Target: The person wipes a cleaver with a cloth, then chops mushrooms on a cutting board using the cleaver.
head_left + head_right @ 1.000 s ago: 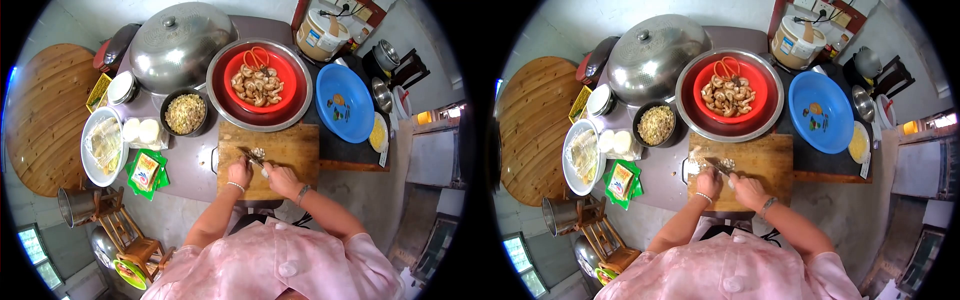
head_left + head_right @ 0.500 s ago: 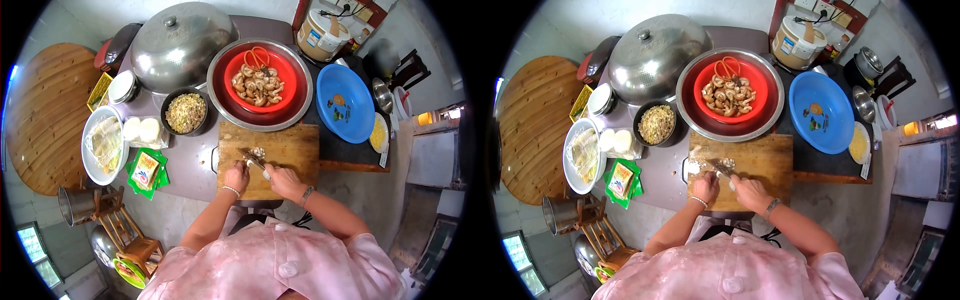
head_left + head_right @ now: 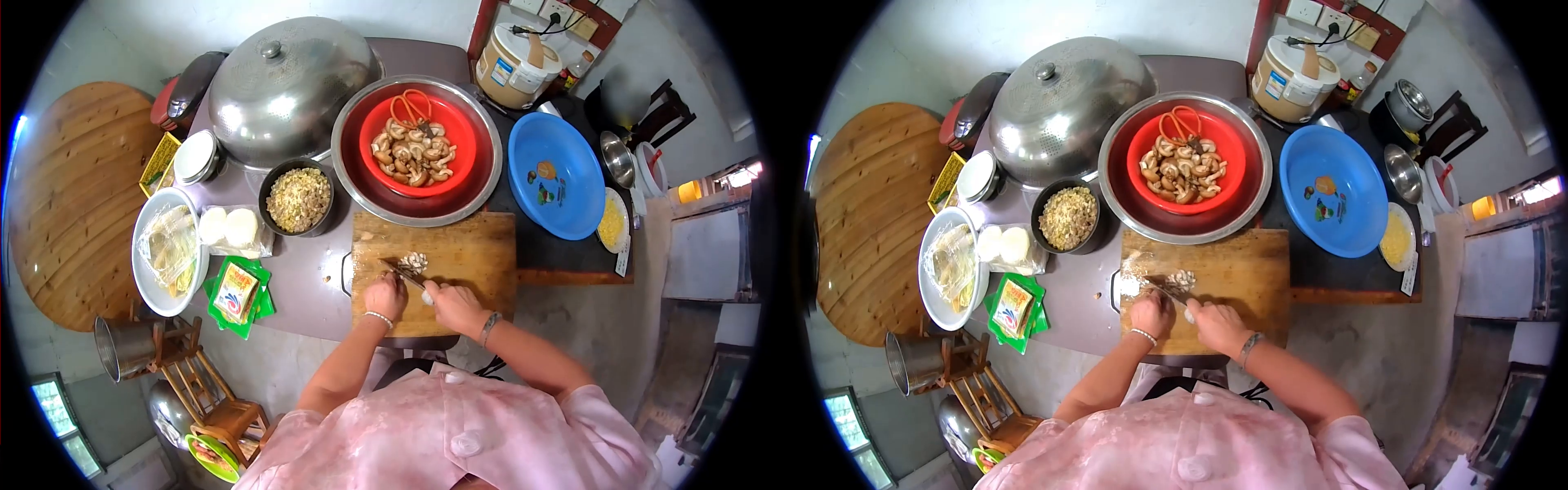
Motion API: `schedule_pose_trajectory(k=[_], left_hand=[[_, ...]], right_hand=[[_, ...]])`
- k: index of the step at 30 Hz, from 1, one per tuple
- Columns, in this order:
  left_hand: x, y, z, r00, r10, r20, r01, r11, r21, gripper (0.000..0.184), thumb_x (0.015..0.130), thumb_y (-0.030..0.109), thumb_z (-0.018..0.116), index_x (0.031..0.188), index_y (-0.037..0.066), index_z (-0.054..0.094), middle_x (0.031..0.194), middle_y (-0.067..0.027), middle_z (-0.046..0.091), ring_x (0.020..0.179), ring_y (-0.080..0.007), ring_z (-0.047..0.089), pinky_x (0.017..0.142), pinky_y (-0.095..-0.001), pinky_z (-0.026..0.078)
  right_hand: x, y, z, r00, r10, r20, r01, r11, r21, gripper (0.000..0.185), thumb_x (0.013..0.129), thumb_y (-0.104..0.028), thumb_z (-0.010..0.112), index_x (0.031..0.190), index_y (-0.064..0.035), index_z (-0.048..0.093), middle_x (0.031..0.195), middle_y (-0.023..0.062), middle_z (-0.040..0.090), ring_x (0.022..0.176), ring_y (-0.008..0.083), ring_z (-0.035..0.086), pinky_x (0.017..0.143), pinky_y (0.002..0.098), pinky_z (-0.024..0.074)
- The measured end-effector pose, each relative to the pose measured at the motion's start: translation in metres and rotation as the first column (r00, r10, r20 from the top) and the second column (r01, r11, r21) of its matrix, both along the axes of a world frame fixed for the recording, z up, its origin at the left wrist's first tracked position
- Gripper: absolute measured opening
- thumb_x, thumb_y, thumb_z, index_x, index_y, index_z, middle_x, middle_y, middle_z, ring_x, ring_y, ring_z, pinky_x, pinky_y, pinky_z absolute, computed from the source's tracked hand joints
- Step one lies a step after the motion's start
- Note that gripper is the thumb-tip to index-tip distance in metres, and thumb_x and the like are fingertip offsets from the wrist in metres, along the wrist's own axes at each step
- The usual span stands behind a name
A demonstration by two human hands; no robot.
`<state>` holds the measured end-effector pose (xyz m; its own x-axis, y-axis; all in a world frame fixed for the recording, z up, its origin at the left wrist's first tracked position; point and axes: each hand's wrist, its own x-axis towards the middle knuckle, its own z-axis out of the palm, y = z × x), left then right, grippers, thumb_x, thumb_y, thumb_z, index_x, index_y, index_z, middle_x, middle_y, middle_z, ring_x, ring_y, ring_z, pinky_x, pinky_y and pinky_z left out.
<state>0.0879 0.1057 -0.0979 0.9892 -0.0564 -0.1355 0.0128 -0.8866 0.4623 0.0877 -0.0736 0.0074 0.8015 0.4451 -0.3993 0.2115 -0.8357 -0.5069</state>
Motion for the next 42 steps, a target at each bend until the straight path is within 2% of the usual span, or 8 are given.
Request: schedule_pose_trajectory(k=[11, 16, 20, 23, 30, 34, 36, 42], left_hand=[[0.017, 0.003, 0.026, 0.991, -0.08, -0.103, 0.084, 0.996, 0.029, 0.016, 0.085, 0.022, 0.061, 0.083, 0.007, 0.064, 0.074, -0.0154, 0.065, 0.066, -0.0334, 0.064, 0.059, -0.0443, 0.051], [0.083, 0.012, 0.078, 0.872, 0.195, 0.45, 0.021, 0.902, -0.431, 0.008, 0.081, 0.007, 0.068, 0.089, 0.006, 0.067, 0.072, -0.0161, 0.064, 0.063, -0.0304, 0.063, 0.056, -0.0395, 0.049], [0.175, -0.024, 0.094, 0.833, -0.089, 0.547, 0.206, 0.966, -0.156, 0.018, 0.082, 0.018, 0.068, 0.097, 0.008, 0.065, 0.077, -0.014, 0.065, 0.074, -0.032, 0.064, 0.063, -0.0424, 0.051], [0.213, -0.051, 0.073, 0.935, -0.32, 0.153, 0.289, 0.938, 0.193, 0.019, 0.083, 0.028, 0.067, 0.095, 0.013, 0.066, 0.081, -0.0124, 0.068, 0.08, -0.0316, 0.066, 0.068, -0.0444, 0.052], [0.248, -0.06, 0.041, 0.895, -0.445, 0.024, 0.408, 0.838, 0.362, 0.017, 0.084, 0.026, 0.06, 0.085, 0.012, 0.07, 0.085, -0.0118, 0.071, 0.083, -0.03, 0.068, 0.069, -0.0428, 0.053], [0.235, -0.055, 0.065, 0.947, -0.259, 0.191, 0.242, 0.964, 0.109, 0.02, 0.083, 0.027, 0.06, 0.088, 0.01, 0.07, 0.081, -0.0145, 0.069, 0.076, -0.0322, 0.067, 0.066, -0.0437, 0.053], [0.223, -0.041, 0.074, 0.845, -0.053, 0.533, 0.22, 0.941, -0.256, 0.022, 0.084, 0.02, 0.064, 0.102, 0.009, 0.07, 0.076, -0.0167, 0.068, 0.064, -0.0287, 0.066, 0.063, -0.0388, 0.053], [0.1, 0.053, 0.102, 0.951, 0.208, -0.228, -0.286, 0.317, -0.904, 0.024, 0.091, 0.006, 0.054, 0.112, -0.001, 0.064, 0.085, -0.0014, 0.063, 0.063, -0.0117, 0.058, 0.057, -0.0238, 0.049]], right_hand=[[0.013, -0.01, -0.005, 0.999, -0.042, -0.031, 0.045, 0.995, 0.086, 0.028, 0.076, -0.005, 0.056, 0.103, -0.0053, 0.049, 0.081, 0.0238, 0.064, 0.079, 0.0437, 0.063, 0.07, 0.0532, 0.048], [0.001, -0.048, -0.016, 0.986, -0.162, 0.036, 0.156, 0.98, 0.12, 0.028, 0.077, -0.005, 0.057, 0.103, -0.0045, 0.048, 0.083, 0.0231, 0.065, 0.08, 0.0444, 0.062, 0.069, 0.0535, 0.048], [0.004, -0.06, -0.003, 0.984, -0.174, 0.028, 0.171, 0.982, 0.085, 0.027, 0.077, -0.006, 0.056, 0.104, -0.0044, 0.048, 0.083, 0.0228, 0.065, 0.079, 0.0431, 0.063, 0.067, 0.0522, 0.0484], [-0.003, -0.06, -0.003, 0.987, -0.157, 0.035, 0.154, 0.986, 0.062, 0.026, 0.078, -0.006, 0.056, 0.103, -0.0053, 0.049, 0.083, 0.0217, 0.065, 0.077, 0.0421, 0.063, 0.067, 0.0511, 0.0489], [-0.009, -0.04, -0.003, 0.999, 0.021, -0.034, -0.018, 0.994, 0.103, 0.024, 0.078, -0.006, 0.054, 0.102, -0.006, 0.049, 0.086, 0.0203, 0.064, 0.076, 0.0412, 0.063, 0.067, 0.0522, 0.048], [0.004, -0.023, 0.0, 0.996, 0.061, -0.062, -0.056, 0.996, 0.074, 0.024, 0.076, -0.005, 0.055, 0.1, -0.0049, 0.05, 0.082, 0.0216, 0.065, 0.076, 0.0413, 0.063, 0.067, 0.0523, 0.0483], [0.009, -0.028, 0.003, 0.999, 0.037, -0.02, -0.036, 0.997, 0.073, 0.024, 0.076, -0.005, 0.055, 0.099, -0.0047, 0.05, 0.079, 0.0217, 0.065, 0.075, 0.0415, 0.063, 0.067, 0.0524, 0.0485], [0.035, -0.05, 0.013, 0.998, -0.051, 0.023, 0.048, 0.993, 0.105, 0.027, 0.077, -0.008, 0.057, 0.103, -0.0054, 0.051, 0.083, 0.0218, 0.066, 0.078, 0.0423, 0.064, 0.068, 0.0522, 0.0487]])
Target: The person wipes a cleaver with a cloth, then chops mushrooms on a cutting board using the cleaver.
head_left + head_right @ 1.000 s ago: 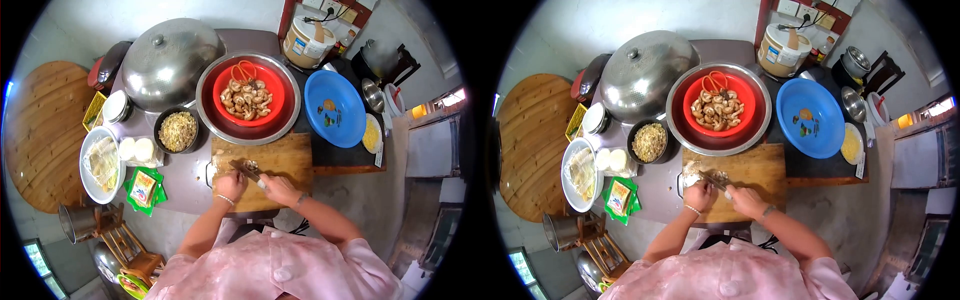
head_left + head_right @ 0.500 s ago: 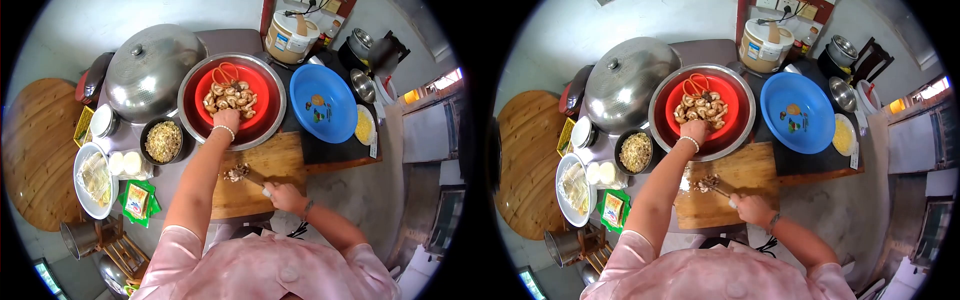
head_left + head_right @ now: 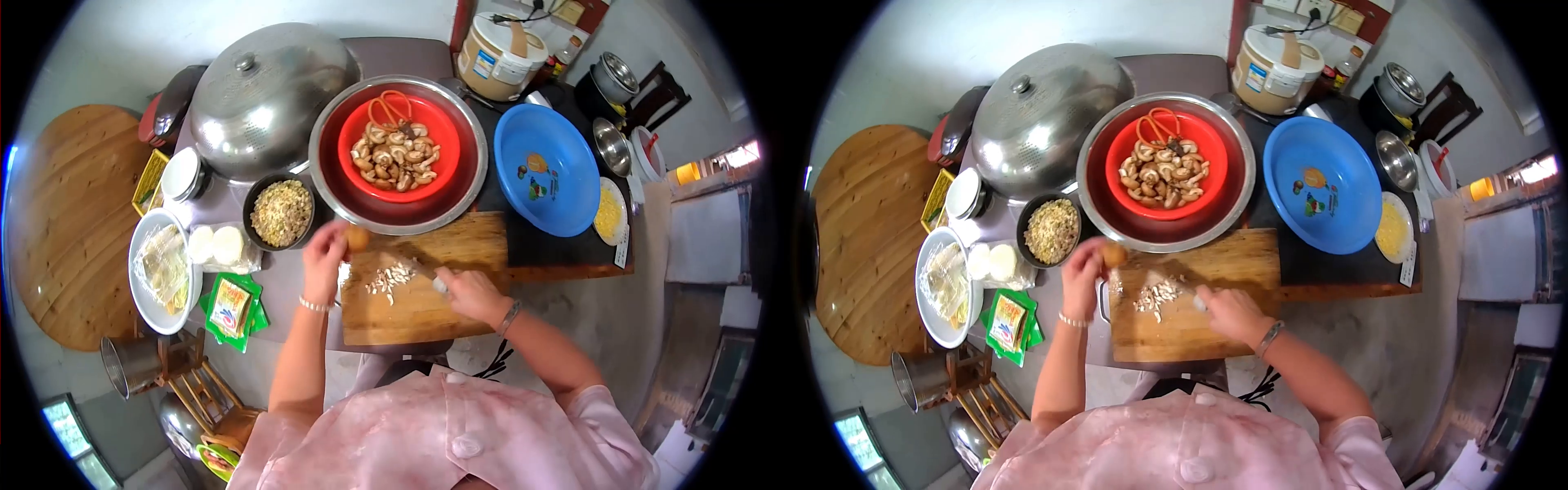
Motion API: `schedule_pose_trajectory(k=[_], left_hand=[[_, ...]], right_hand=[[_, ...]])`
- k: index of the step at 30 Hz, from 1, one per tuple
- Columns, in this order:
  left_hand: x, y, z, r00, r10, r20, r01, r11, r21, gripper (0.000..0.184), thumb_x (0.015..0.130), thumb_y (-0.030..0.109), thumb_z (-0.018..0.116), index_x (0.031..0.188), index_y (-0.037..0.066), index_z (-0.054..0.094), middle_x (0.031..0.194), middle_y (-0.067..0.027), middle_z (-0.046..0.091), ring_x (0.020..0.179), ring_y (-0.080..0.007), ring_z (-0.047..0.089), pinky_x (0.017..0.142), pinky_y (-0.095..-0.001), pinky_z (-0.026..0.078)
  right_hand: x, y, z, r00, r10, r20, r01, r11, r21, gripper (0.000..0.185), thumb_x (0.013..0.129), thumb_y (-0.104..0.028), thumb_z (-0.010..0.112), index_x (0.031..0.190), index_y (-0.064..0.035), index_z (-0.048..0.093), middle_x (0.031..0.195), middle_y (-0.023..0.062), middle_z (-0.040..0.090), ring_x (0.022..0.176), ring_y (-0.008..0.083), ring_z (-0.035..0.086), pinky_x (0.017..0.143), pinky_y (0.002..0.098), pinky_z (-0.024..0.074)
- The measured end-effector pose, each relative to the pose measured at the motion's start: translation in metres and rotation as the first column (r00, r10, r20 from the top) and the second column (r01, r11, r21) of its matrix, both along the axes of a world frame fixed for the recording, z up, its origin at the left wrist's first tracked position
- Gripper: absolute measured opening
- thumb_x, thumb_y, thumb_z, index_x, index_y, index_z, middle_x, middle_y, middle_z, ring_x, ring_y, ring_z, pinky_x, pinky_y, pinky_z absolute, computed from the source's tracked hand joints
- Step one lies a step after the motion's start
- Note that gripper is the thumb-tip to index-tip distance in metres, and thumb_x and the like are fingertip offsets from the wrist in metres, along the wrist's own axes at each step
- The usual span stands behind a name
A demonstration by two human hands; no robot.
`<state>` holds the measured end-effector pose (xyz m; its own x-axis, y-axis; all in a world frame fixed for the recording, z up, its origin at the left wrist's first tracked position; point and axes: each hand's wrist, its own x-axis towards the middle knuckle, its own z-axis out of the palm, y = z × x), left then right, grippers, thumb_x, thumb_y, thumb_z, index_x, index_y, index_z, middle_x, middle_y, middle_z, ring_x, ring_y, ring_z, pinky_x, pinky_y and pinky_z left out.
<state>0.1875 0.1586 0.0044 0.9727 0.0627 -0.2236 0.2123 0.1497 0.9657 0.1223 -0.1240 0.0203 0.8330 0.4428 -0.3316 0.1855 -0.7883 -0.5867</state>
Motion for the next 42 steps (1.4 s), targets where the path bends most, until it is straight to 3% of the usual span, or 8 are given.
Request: schedule_pose_trajectory(k=[2, 6, 10, 11, 14, 18, 23, 42], left_hand=[[-0.052, 0.017, -0.028, 0.921, -0.044, -0.386, -0.045, 0.975, -0.218, 0.021, 0.094, 0.005, 0.051, 0.111, 0.002, 0.062, 0.083, -0.0018, 0.063, 0.06, -0.0112, 0.058, 0.056, -0.0239, 0.05], [-0.123, 0.026, -0.103, 0.819, -0.047, -0.572, -0.15, 0.944, -0.293, 0.023, 0.095, 0.003, 0.047, 0.115, 0.002, 0.058, 0.08, -0.0039, 0.062, 0.06, -0.0139, 0.06, 0.056, -0.026, 0.053], [-0.137, 0.027, -0.12, 0.899, 0.084, -0.43, -0.02, 0.988, 0.151, 0.028, 0.095, 0.007, 0.05, 0.121, 0.005, 0.06, 0.089, -0.0074, 0.067, 0.066, -0.0162, 0.064, 0.062, -0.0297, 0.055], [-0.145, 0.037, -0.142, 0.997, -0.01, -0.072, 0.054, 0.772, 0.634, 0.03, 0.092, 0.013, 0.057, 0.122, 0.009, 0.062, 0.095, -0.0117, 0.067, 0.068, -0.0226, 0.065, 0.066, -0.0346, 0.055], [-0.127, 0.017, -0.054, 0.995, -0.005, -0.103, 0.085, 0.606, 0.791, 0.032, 0.086, 0.019, 0.066, 0.117, 0.012, 0.066, 0.1, -0.0146, 0.066, 0.073, -0.0282, 0.066, 0.07, -0.0386, 0.054], [-0.129, 0.027, -0.079, 0.954, -0.299, -0.022, 0.204, 0.592, 0.78, 0.041, 0.078, 0.023, 0.075, 0.117, 0.015, 0.066, 0.1, -0.0138, 0.065, 0.075, -0.0303, 0.065, 0.071, -0.0404, 0.054], [-0.124, 0.0, -0.083, 0.987, 0.038, -0.157, 0.093, 0.664, 0.742, 0.043, 0.068, 0.017, 0.083, 0.103, 0.0, 0.065, 0.091, -0.0158, 0.068, 0.075, -0.0278, 0.066, 0.069, -0.0363, 0.054], [-0.115, -0.009, -0.085, 0.986, -0.088, -0.141, 0.167, 0.508, 0.845, 0.031, 0.07, 0.018, 0.079, 0.086, 0.0, 0.06, 0.085, -0.0226, 0.064, 0.075, -0.0393, 0.063, 0.066, -0.0461, 0.052]], right_hand=[[0.004, 0.001, -0.004, 0.998, -0.057, 0.016, 0.056, 0.997, 0.044, 0.029, 0.078, -0.008, 0.057, 0.105, -0.0053, 0.05, 0.084, 0.0219, 0.066, 0.079, 0.0423, 0.063, 0.069, 0.052, 0.0488], [-0.001, 0.021, -0.016, 0.992, -0.005, -0.129, 0.019, 0.994, 0.105, 0.03, 0.08, -0.01, 0.059, 0.109, -0.0055, 0.05, 0.087, 0.0227, 0.066, 0.084, 0.0433, 0.063, 0.073, 0.0526, 0.0483], [-0.009, 0.047, -0.028, 0.972, 0.067, -0.224, -0.042, 0.993, 0.114, 0.028, 0.082, -0.011, 0.059, 0.107, -0.0056, 0.05, 0.088, 0.0233, 0.066, 0.085, 0.0436, 0.063, 0.074, 0.0529, 0.0482], [-0.011, 0.051, -0.033, 0.972, 0.07, -0.222, -0.046, 0.993, 0.112, 0.028, 0.082, -0.012, 0.06, 0.107, -0.0056, 0.05, 0.087, 0.0235, 0.066, 0.085, 0.0437, 0.063, 0.074, 0.0528, 0.0482], [-0.012, 0.058, -0.035, 0.978, 0.086, -0.19, -0.072, 0.994, 0.082, 0.027, 0.082, -0.014, 0.06, 0.107, -0.0054, 0.05, 0.087, 0.024, 0.066, 0.085, 0.0441, 0.062, 0.074, 0.0526, 0.0482], [-0.009, 0.062, -0.025, 0.981, 0.089, -0.172, -0.079, 0.995, 0.065, 0.027, 0.083, -0.015, 0.059, 0.107, -0.005, 0.05, 0.087, 0.0247, 0.065, 0.085, 0.0447, 0.062, 0.074, 0.0522, 0.048], [-0.008, 0.078, -0.003, 0.976, 0.004, -0.218, 0.012, 0.997, 0.072, 0.027, 0.083, -0.015, 0.059, 0.107, -0.0045, 0.049, 0.086, 0.0254, 0.065, 0.086, 0.0458, 0.061, 0.075, 0.0524, 0.0477], [-0.014, 0.106, -0.029, 0.992, 0.075, -0.099, -0.071, 0.997, 0.041, 0.018, 0.081, -0.008, 0.055, 0.096, -0.0023, 0.047, 0.079, 0.0238, 0.064, 0.08, 0.0448, 0.062, 0.069, 0.0534, 0.0476]])
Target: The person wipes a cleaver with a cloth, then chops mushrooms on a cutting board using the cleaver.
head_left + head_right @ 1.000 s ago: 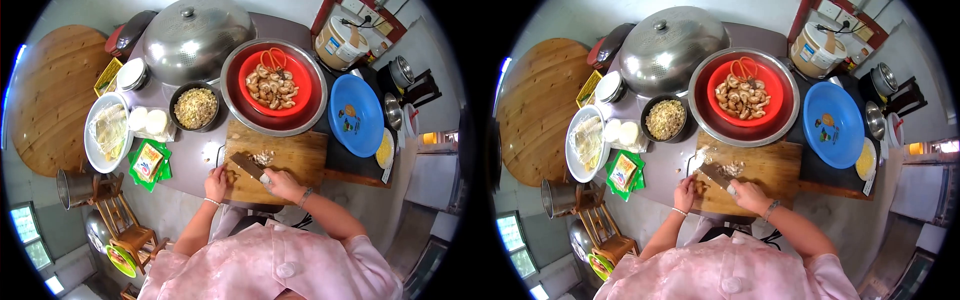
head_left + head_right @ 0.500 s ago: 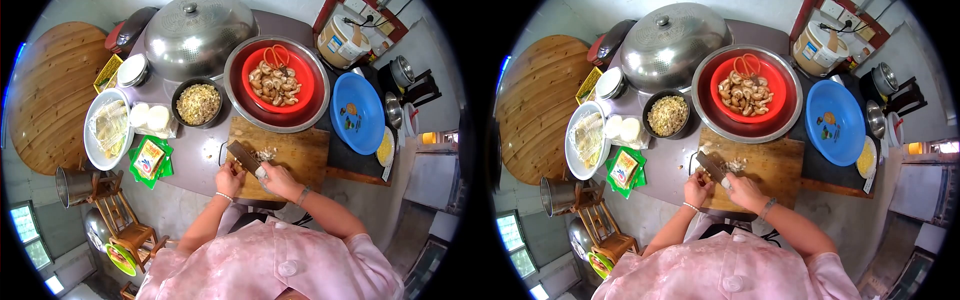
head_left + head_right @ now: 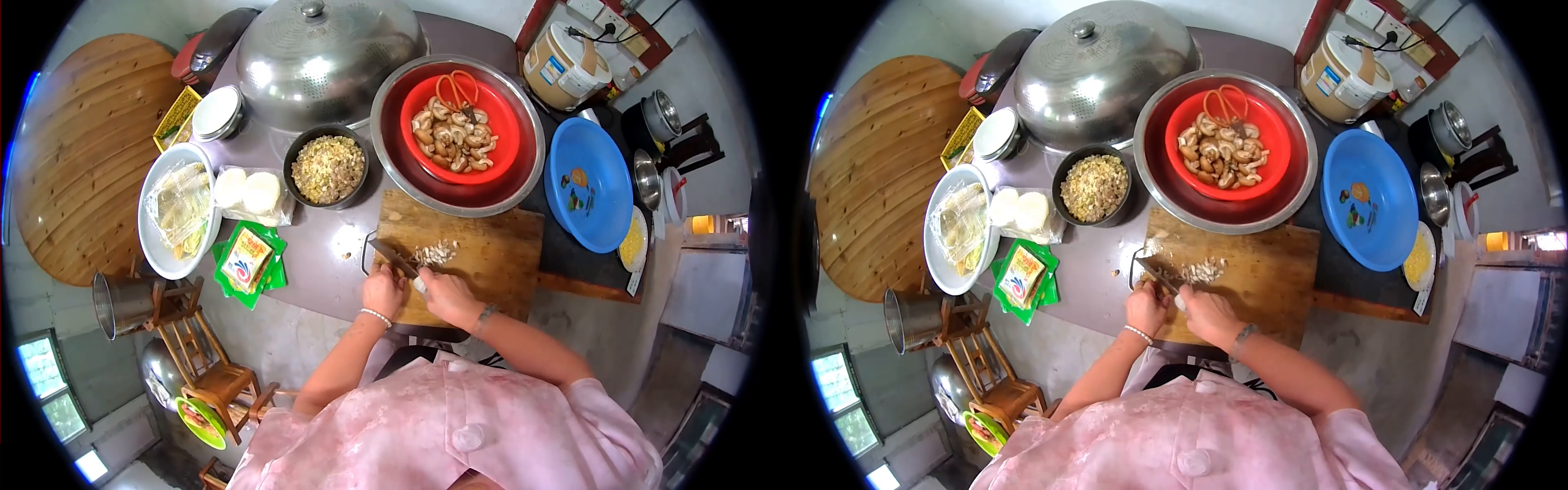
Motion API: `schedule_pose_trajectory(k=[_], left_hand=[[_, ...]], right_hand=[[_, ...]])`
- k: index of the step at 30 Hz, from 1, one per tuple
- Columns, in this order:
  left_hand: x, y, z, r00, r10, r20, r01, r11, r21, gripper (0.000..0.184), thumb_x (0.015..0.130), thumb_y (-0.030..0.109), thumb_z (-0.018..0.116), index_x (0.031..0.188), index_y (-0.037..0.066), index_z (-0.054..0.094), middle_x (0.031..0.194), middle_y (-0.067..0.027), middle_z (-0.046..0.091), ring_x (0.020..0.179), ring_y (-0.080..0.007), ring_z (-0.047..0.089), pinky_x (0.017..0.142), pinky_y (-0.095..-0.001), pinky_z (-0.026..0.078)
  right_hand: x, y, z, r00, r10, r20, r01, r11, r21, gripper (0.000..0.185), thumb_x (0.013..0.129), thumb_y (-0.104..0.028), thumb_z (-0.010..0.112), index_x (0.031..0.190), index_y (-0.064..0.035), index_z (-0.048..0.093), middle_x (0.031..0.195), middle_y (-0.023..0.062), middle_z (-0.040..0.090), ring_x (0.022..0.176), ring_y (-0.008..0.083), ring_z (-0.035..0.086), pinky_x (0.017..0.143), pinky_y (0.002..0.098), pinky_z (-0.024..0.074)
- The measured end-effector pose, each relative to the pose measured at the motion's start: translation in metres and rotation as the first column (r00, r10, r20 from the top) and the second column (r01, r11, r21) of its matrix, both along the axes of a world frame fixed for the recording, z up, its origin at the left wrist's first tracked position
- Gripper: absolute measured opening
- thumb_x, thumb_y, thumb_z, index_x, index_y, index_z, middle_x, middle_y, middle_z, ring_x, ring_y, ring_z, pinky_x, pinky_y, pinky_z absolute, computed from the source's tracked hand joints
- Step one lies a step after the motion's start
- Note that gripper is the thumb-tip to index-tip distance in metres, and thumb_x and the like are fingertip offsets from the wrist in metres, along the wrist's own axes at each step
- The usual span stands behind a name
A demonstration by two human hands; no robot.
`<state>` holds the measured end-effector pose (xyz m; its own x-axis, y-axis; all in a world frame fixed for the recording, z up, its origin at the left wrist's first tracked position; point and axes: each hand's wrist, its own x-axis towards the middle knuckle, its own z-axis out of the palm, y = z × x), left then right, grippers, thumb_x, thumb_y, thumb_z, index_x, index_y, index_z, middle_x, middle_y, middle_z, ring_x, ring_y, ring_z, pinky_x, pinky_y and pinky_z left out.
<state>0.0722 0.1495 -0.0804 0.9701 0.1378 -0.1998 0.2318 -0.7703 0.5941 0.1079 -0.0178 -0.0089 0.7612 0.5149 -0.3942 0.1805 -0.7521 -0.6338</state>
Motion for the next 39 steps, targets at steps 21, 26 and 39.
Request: schedule_pose_trajectory(k=[21, 26, 39], left_hand=[[0.07, -0.013, -0.009, 0.889, -0.385, -0.248, 0.449, 0.841, 0.304, 0.015, 0.079, 0.023, 0.061, 0.085, 0.013, 0.071, 0.078, -0.0139, 0.069, 0.074, -0.032, 0.068, 0.067, -0.0421, 0.054], [0.06, 0.022, 0.014, 0.989, -0.101, 0.107, 0.128, 0.949, -0.288, 0.016, 0.082, 0.02, 0.069, 0.088, 0.005, 0.067, 0.074, -0.0151, 0.067, 0.07, -0.032, 0.065, 0.065, -0.0407, 0.051], [-0.001, 0.026, 0.024, 0.913, -0.374, 0.162, 0.362, 0.927, 0.1, 0.043, 0.075, 0.023, 0.073, 0.113, 0.01, 0.061, 0.11, -0.0161, 0.06, 0.086, -0.0341, 0.064, 0.068, -0.0421, 0.053]], right_hand=[[-0.006, -0.055, 0.006, 0.955, -0.282, 0.088, 0.271, 0.955, 0.119, 0.033, 0.08, -0.011, 0.062, 0.11, -0.0019, 0.053, 0.077, 0.0262, 0.063, 0.074, 0.0441, 0.062, 0.065, 0.0522, 0.0481], [-0.001, -0.066, 0.0, 0.967, -0.23, 0.111, 0.226, 0.973, 0.05, 0.041, 0.08, -0.014, 0.068, 0.117, -0.0033, 0.053, 0.085, 0.0266, 0.064, 0.08, 0.044, 0.063, 0.067, 0.048, 0.0511], [0.002, -0.036, -0.002, 0.989, -0.144, -0.021, 0.145, 0.984, 0.107, 0.028, 0.082, -0.018, 0.064, 0.104, -0.0065, 0.052, 0.08, 0.0227, 0.065, 0.078, 0.0446, 0.062, 0.066, 0.0516, 0.0479]])
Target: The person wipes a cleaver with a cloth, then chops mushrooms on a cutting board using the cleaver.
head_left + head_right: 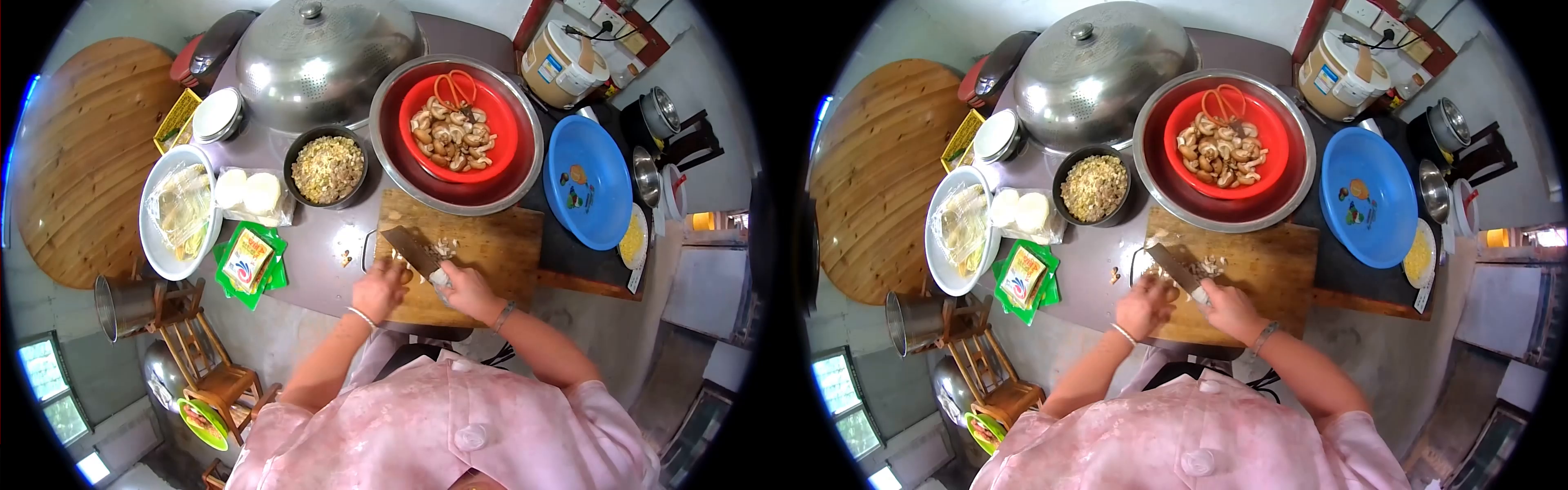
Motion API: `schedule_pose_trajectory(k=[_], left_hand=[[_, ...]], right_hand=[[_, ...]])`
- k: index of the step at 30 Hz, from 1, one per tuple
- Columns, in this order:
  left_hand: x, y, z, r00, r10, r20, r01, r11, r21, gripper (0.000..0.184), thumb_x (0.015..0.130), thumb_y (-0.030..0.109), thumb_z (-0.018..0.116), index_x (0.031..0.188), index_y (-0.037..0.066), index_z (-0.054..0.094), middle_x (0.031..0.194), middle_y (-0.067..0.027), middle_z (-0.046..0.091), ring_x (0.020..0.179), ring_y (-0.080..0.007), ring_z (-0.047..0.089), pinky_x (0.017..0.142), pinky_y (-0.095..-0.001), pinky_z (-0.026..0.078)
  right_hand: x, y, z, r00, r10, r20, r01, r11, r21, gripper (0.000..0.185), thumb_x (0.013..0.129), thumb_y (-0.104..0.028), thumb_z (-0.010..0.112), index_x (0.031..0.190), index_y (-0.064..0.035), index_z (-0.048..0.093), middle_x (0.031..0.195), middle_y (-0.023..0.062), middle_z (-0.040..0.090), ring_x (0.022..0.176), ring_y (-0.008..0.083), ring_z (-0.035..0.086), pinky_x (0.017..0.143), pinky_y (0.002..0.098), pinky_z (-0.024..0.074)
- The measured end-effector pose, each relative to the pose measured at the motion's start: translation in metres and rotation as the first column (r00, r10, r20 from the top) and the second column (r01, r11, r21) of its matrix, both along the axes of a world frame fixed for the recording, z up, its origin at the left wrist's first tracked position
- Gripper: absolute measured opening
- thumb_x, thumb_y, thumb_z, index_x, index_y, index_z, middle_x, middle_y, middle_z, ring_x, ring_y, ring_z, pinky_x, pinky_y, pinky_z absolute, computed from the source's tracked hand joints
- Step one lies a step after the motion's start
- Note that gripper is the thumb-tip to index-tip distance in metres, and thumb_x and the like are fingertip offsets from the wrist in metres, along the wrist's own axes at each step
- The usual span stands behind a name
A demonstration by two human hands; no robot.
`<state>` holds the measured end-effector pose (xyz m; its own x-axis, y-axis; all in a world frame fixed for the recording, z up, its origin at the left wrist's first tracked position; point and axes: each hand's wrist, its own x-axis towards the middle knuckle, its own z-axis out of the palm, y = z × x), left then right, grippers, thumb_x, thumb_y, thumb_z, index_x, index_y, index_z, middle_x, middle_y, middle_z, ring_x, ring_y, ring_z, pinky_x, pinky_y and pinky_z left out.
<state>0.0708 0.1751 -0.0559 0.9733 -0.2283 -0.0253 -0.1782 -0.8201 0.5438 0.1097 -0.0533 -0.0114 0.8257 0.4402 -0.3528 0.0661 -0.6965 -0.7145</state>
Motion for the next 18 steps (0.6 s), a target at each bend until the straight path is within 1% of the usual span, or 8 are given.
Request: schedule_pose_trajectory(k=[4, 7, 8, 9, 11, 13, 15, 18], left_hand=[[-0.017, -0.008, -0.006, 0.988, 0.088, -0.126, -0.091, 0.996, -0.012, 0.034, 0.078, 0.021, 0.069, 0.109, 0.012, 0.059, 0.099, -0.0135, 0.065, 0.088, -0.0316, 0.065, 0.072, -0.0413, 0.054], [-0.033, 0.011, -0.009, 0.909, 0.301, -0.287, -0.296, 0.953, 0.062, 0.034, 0.077, 0.025, 0.071, 0.106, 0.011, 0.058, 0.087, -0.0132, 0.068, 0.079, -0.0325, 0.066, 0.068, -0.0434, 0.054], [-0.036, 0.02, -0.024, 0.876, 0.381, -0.295, -0.4, 0.916, -0.004, 0.038, 0.074, 0.028, 0.075, 0.103, 0.01, 0.059, 0.083, -0.0151, 0.068, 0.073, -0.0348, 0.067, 0.065, -0.0445, 0.054], [-0.031, 0.021, -0.027, 0.814, 0.473, -0.336, -0.519, 0.853, -0.057, 0.04, 0.07, 0.026, 0.08, 0.1, 0.008, 0.06, 0.083, -0.0144, 0.069, 0.075, -0.031, 0.068, 0.065, -0.0419, 0.054], [-0.026, 0.025, -0.071, 0.766, 0.457, -0.451, -0.619, 0.714, -0.328, 0.041, 0.069, 0.023, 0.083, 0.099, 0.006, 0.061, 0.083, -0.013, 0.069, 0.073, -0.0258, 0.067, 0.065, -0.0375, 0.053], [-0.005, 0.006, -0.054, 0.739, 0.327, -0.589, -0.644, 0.603, -0.472, 0.04, 0.07, 0.021, 0.083, 0.098, 0.003, 0.062, 0.084, -0.0117, 0.069, 0.071, -0.0214, 0.066, 0.066, -0.0332, 0.052], [0.009, -0.015, -0.038, 0.85, 0.363, -0.382, -0.511, 0.745, -0.429, 0.03, 0.072, 0.012, 0.078, 0.096, 0.004, 0.063, 0.087, -0.0111, 0.067, 0.074, -0.0248, 0.065, 0.067, -0.0333, 0.052], [0.025, -0.031, -0.026, 0.964, 0.266, 0.027, -0.24, 0.905, -0.351, 0.019, 0.074, 0.002, 0.068, 0.093, 0.006, 0.065, 0.096, -0.0114, 0.065, 0.08, -0.031, 0.063, 0.07, -0.0389, 0.052]], right_hand=[[0.005, 0.014, 0.0, 0.996, -0.02, -0.087, 0.018, 1.0, -0.024, 0.03, 0.082, -0.019, 0.064, 0.106, -0.0057, 0.052, 0.084, 0.0233, 0.066, 0.082, 0.0446, 0.062, 0.069, 0.0504, 0.0486], [0.004, 0.022, -0.009, 0.982, 0.023, -0.189, -0.009, 0.997, 0.076, 0.033, 0.083, -0.019, 0.064, 0.111, -0.006, 0.052, 0.088, 0.0245, 0.066, 0.087, 0.0441, 0.063, 0.074, 0.0495, 0.0488], [0.002, 0.022, -0.025, 0.979, 0.056, -0.197, -0.038, 0.995, 0.096, 0.037, 0.082, -0.021, 0.064, 0.115, -0.0069, 0.053, 0.091, 0.0249, 0.066, 0.089, 0.0434, 0.063, 0.077, 0.049, 0.0486], [0.0, 0.02, -0.03, 0.982, 0.028, -0.188, -0.012, 0.996, 0.085, 0.037, 0.082, -0.021, 0.065, 0.114, -0.0069, 0.053, 0.09, 0.0248, 0.066, 0.089, 0.0434, 0.063, 0.076, 0.0489, 0.0488], [0.0, 0.015, -0.033, 0.986, -0.026, -0.167, 0.037, 0.997, 0.065, 0.037, 0.081, -0.022, 0.065, 0.113, -0.0069, 0.054, 0.089, 0.0246, 0.066, 0.087, 0.0435, 0.063, 0.075, 0.0488, 0.0491], [0.007, -0.001, -0.025, 0.981, -0.065, -0.182, 0.07, 0.997, 0.026, 0.035, 0.079, -0.022, 0.068, 0.109, -0.0056, 0.057, 0.085, 0.0237, 0.066, 0.082, 0.043, 0.064, 0.072, 0.0487, 0.0495], [0.008, -0.019, -0.025, 0.988, -0.117, -0.101, 0.117, 0.993, -0.002, 0.035, 0.08, -0.02, 0.067, 0.109, -0.0043, 0.056, 0.085, 0.024, 0.066, 0.082, 0.0432, 0.063, 0.071, 0.0485, 0.0494], [0.011, -0.029, -0.006, 0.995, -0.092, -0.046, 0.09, 0.995, -0.03, 0.032, 0.081, -0.017, 0.066, 0.107, -0.0034, 0.055, 0.084, 0.0249, 0.065, 0.081, 0.0436, 0.063, 0.07, 0.0488, 0.0489]])
